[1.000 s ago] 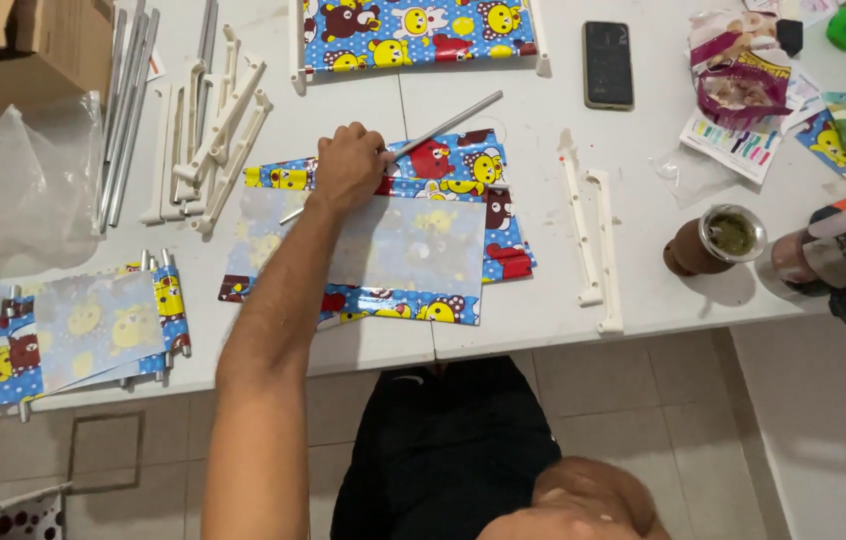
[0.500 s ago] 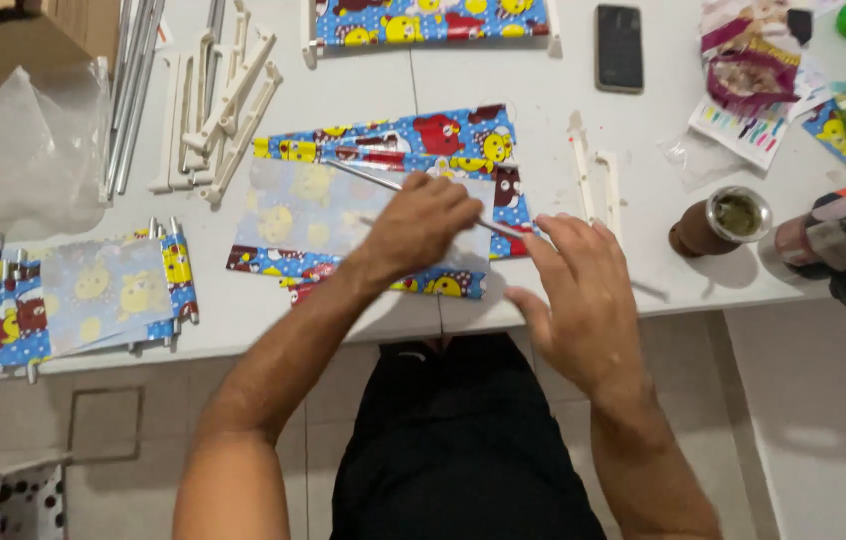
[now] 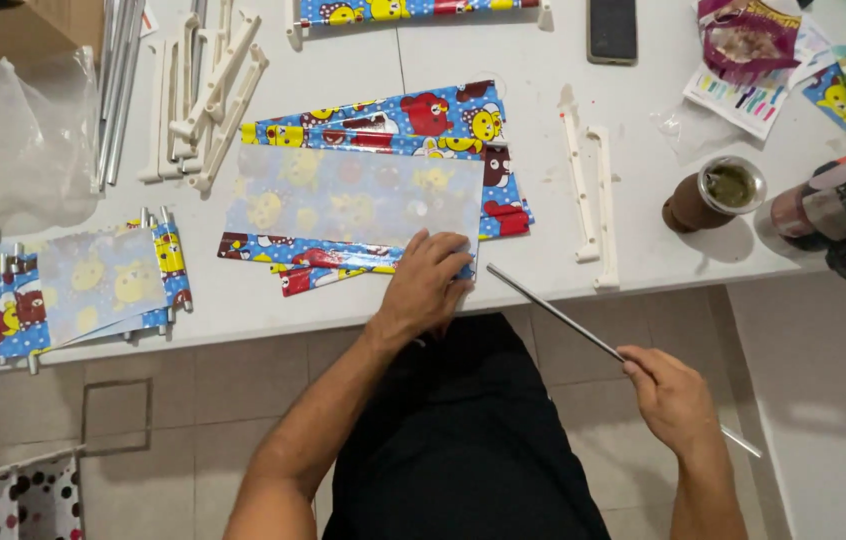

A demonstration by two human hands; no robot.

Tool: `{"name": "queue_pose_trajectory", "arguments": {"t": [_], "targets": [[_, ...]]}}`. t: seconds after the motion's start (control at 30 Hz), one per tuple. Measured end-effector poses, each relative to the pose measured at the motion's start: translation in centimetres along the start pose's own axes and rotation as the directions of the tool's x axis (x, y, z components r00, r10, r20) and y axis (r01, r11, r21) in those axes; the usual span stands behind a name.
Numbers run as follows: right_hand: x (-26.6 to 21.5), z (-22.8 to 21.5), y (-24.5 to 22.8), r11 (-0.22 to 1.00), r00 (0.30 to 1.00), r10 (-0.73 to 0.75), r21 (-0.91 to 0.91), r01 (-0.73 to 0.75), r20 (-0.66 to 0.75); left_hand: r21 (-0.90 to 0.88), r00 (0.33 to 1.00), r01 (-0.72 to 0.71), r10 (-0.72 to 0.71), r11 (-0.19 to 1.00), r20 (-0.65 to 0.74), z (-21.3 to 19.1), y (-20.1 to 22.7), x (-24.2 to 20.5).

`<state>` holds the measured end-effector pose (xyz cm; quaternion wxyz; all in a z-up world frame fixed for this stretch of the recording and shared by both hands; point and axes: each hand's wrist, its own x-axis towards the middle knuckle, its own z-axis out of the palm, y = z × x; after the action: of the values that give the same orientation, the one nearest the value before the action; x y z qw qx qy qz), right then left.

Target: Assembling a shoe rack by sliding metal support rods into the sleeves of patterned fabric panels.

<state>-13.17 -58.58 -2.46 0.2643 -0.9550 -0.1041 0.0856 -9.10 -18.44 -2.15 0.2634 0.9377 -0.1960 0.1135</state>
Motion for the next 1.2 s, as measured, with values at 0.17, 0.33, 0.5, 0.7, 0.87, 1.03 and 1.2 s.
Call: {"name": "queue_pose_trajectory", "arguments": {"t": [0.17,0.33,0.5,0.7,0.87,1.03,1.2], "targets": [[-1.2,-0.1,-1.0,0.998,0.997,-0.065,-0.007,0.065,-0.036,-0.025,0.998,-0.013,0.011,1.0,-0.062,0.9,-1.0,-0.4],[-0.7,-0.2,-2.3,0.994,0.994,-0.107,0.03,0.108,-0.034,0.026,0.996,-0.03,0.032,0.999,-0.077,1.2,-1.0,-0.4],[0.8,-1.0,-3.2,0.981,0.978,-0.194,-0.003,0.194,-0.074,0.032,0.999,-0.038,0.039,0.999,-0.028,0.4,-0.7,-0.3],[6.0,-0.6,-8.5,0.923,0.923,-0.382,-0.059,0.379,-0.049,0.007,0.988,-0.152,0.152,0.988,0.039,0.5,-1.1,-1.5],[8.7,3.7,-16.6,0.93,0.924,-0.368,0.042,0.365,0.105,-0.028,0.97,-0.232,0.229,0.972,-0.075,0.1,0.1,-2.3],[8.4,2.8,-15.6,0.937,0.925,-0.349,0.034,0.348,0.153,0.289,0.986,-0.124,0.15,0.949,-0.071,-0.7,-3.8,-4.2],[6.3,-1.5,-10.0,0.944,0.97,-0.129,-0.273,0.184,0.206,0.347,0.979,-0.062,0.124,0.936,-0.16,-1.3,-5.8,-4.7]]}}
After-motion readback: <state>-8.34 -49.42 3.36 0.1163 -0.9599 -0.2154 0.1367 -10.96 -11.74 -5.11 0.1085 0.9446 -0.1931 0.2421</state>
